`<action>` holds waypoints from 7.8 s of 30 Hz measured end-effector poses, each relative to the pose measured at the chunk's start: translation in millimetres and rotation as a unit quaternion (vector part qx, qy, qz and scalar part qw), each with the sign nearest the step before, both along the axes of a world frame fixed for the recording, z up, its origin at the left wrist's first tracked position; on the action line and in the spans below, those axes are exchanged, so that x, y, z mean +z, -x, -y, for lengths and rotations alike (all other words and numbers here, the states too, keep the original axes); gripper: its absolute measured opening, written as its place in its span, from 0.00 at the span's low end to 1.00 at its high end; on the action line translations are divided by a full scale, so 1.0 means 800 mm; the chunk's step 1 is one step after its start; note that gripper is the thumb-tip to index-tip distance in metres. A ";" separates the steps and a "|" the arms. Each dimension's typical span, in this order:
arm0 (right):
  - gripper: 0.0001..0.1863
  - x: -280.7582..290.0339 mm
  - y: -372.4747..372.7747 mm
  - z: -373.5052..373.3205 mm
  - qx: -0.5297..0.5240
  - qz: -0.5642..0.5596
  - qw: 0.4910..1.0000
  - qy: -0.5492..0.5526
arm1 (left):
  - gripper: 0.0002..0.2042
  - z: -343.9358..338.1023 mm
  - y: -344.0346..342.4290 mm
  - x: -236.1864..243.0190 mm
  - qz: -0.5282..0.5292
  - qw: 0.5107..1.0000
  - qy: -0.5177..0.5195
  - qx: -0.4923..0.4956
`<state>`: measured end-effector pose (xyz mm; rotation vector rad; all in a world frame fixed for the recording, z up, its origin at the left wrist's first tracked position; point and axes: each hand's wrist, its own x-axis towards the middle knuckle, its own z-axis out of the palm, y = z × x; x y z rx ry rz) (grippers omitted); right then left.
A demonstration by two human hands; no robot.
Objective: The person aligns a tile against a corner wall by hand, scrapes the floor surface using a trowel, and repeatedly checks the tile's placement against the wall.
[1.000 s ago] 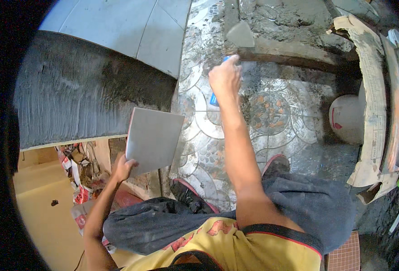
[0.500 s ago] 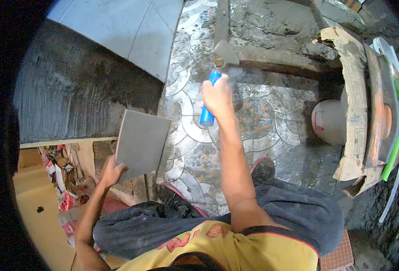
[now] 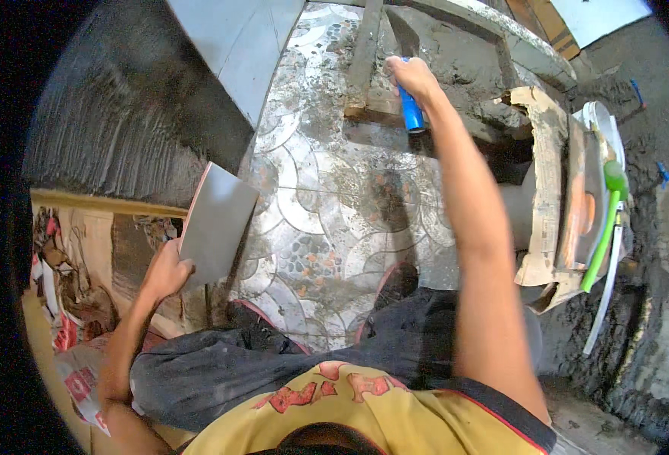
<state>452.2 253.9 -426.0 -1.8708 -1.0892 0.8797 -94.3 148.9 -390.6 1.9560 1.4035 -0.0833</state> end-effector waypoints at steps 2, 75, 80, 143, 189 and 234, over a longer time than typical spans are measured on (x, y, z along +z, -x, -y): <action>0.24 0.013 -0.024 0.003 0.072 0.200 0.975 0.063 | 0.19 -0.001 0.003 -0.004 0.010 1.000 0.011 -0.010; 0.28 0.073 -0.075 0.150 0.054 0.063 0.932 0.354 | 0.20 0.007 0.004 0.005 0.010 1.000 -0.008 0.008; 0.30 -0.023 -0.105 0.100 0.020 0.317 0.934 0.162 | 0.20 0.005 -0.004 0.009 0.005 1.000 -0.002 0.024; 0.27 -0.266 0.507 0.221 -0.047 -0.217 0.975 0.005 | 0.18 0.007 -0.062 0.036 0.011 0.989 -0.057 0.135; 0.39 -0.277 0.476 0.130 0.101 -0.060 0.991 -0.066 | 0.17 -0.040 -0.128 -0.032 0.064 0.961 -0.120 0.240; 0.41 -0.283 0.482 0.128 0.071 -0.046 0.994 -0.061 | 0.10 -0.008 -0.120 -0.136 0.331 0.812 -0.231 0.420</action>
